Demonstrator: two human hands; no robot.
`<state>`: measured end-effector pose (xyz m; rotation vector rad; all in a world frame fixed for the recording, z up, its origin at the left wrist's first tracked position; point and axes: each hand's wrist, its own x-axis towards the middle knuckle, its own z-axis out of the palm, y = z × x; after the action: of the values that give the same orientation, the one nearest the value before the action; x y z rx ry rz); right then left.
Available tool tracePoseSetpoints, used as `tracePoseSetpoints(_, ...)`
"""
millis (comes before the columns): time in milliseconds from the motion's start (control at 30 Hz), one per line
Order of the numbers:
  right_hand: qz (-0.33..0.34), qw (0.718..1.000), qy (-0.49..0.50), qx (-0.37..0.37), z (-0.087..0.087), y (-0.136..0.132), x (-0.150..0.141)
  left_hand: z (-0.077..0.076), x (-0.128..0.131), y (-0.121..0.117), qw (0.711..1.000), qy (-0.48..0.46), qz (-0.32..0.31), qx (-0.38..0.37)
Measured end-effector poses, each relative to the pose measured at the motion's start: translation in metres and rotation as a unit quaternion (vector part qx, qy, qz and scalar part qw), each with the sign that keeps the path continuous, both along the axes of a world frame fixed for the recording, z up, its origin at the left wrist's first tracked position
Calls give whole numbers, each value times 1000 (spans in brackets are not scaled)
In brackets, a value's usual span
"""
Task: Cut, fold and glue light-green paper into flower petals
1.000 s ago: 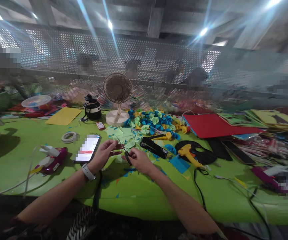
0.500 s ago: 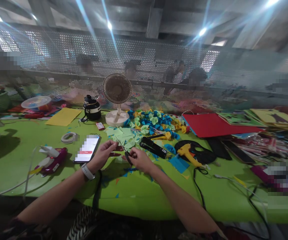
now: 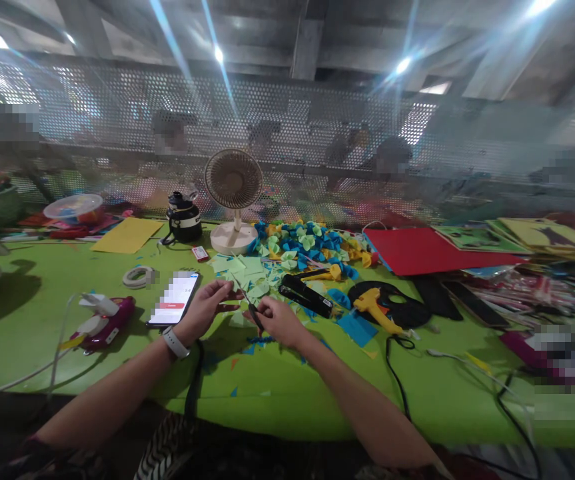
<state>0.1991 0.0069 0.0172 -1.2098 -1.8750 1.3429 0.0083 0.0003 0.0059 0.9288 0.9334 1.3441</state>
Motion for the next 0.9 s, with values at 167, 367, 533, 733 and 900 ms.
tracePoseSetpoints(167,2,1000,3,-5,0,0,0,-2,0,1,1000,-2,4,-1)
tracePoseSetpoints(367,2,1000,5,1,-1,0,0,-4,-2,2,1000,-5,3,-3)
tracePoseSetpoints(533,5,1000,4,1,0,-1,0,-2,-1,2,1000,-4,0,-3)
tracePoseSetpoints(733,-24,999,14,26,-3,3,3,0,-3,1,1000,1,13,-16)
tracePoseSetpoints(900,-82,994,-16,72,-13,15,8,1,-4,4,999,-17,14,-42)
